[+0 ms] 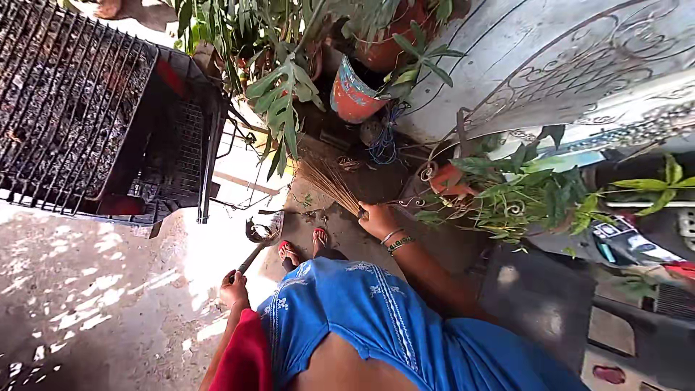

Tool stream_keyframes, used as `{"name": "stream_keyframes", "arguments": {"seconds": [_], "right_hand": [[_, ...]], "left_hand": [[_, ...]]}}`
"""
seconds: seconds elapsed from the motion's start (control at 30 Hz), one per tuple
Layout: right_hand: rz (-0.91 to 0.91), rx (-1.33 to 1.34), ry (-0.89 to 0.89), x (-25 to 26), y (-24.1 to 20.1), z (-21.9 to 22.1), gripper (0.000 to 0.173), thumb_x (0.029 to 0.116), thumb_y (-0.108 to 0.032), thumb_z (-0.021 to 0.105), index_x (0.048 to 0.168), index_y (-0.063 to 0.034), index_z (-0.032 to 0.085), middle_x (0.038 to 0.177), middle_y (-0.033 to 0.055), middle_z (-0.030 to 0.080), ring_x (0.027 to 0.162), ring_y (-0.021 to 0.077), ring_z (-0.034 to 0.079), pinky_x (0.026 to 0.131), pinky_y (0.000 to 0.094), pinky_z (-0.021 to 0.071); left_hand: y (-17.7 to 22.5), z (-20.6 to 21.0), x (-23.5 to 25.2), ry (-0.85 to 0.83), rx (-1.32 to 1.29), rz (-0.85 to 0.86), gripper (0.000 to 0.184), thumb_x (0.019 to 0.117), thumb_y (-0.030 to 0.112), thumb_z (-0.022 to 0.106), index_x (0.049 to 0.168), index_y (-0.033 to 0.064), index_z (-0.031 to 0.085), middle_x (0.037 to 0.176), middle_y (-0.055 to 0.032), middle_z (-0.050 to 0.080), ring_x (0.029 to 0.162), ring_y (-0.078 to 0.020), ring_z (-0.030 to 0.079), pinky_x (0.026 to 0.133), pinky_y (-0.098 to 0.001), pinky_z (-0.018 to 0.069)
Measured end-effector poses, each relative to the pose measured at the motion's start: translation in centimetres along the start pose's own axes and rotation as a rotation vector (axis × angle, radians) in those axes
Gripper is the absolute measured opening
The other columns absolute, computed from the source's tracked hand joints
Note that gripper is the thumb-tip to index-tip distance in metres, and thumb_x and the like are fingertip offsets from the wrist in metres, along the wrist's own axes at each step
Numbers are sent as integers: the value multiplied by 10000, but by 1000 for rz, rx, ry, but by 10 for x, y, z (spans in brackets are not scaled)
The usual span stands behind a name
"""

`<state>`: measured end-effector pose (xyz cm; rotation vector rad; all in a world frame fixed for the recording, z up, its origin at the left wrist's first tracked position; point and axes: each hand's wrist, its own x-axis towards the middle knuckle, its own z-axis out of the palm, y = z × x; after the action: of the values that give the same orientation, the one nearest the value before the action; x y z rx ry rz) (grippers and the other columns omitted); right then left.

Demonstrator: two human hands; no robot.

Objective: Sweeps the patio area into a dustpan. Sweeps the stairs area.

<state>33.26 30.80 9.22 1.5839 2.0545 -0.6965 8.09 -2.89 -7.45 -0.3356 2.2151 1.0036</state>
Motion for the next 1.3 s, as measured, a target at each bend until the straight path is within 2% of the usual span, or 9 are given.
{"name": "stream_keyframes", "arguments": {"seconds": [0.2,0.37,0.53,0.7,0.8,1.0,1.1,1.2,1.3], "right_hand": [[16,26,85,62,-22,-24,567,975,-234,644,1524,-151,523,1172,260,707,1060,453,686,872,666,521],[13,-23,80,146,-35,-9,627,951,-254,641,1549,-150,484,1260,261,680,1154,468,656,938,673,503],[-49,-42,-11,103,-18,22,623,943,-224,665,1540,-158,500,1111,259,719,1027,456,691,878,646,525],[-115,13,-88,86,-3,22,594,960,-239,646,1535,-177,512,1148,233,723,1074,423,686,953,615,509],[-134,-2,-60,136,-16,28,589,969,-214,649,1538,-166,506,1141,255,716,1039,451,692,891,653,524],[-111,-56,-114,261,-59,69,632,934,-217,671,1521,-59,497,1306,286,648,1217,477,620,997,674,478],[-119,-109,-261,244,-55,111,582,919,-193,697,1437,17,535,1244,306,659,1170,480,641,954,685,498],[-160,-89,-347,199,-31,138,560,905,-197,711,1413,-9,568,1164,278,690,1070,457,681,879,665,535],[-169,-4,-413,164,-2,115,616,942,-210,684,1519,-81,511,1231,247,690,1114,419,673,974,621,508]], "left_hand": [[21,30,4,17,44,5,284,1019,138,644,1262,-8,664,1112,-214,709,922,-281,725,883,-462,588],[29,63,10,0,61,20,291,1002,125,666,1254,-20,664,1107,-213,709,917,-262,721,886,-438,586],[37,89,12,-53,187,58,295,995,134,668,1257,-1,681,1110,-198,727,967,-279,725,934,-470,567],[40,106,14,-98,280,133,330,1002,199,653,1261,-3,681,1038,-184,744,950,-284,726,935,-485,557],[39,116,20,-221,375,153,340,1029,223,592,1286,9,656,1044,-190,736,966,-305,721,941,-505,548],[44,130,18,-371,510,167,318,997,107,535,1268,1,664,1182,-214,694,1096,-316,670,1002,-489,500],[37,138,11,-361,517,187,307,970,95,534,1222,12,690,1196,-201,693,1110,-314,665,1003,-492,497],[29,142,6,-336,506,206,303,964,95,539,1208,8,695,1187,-207,696,1108,-315,666,1007,-489,493],[32,140,5,-353,526,189,306,977,98,533,1226,8,687,1190,-207,693,1106,-313,666,1000,-491,496]]}}
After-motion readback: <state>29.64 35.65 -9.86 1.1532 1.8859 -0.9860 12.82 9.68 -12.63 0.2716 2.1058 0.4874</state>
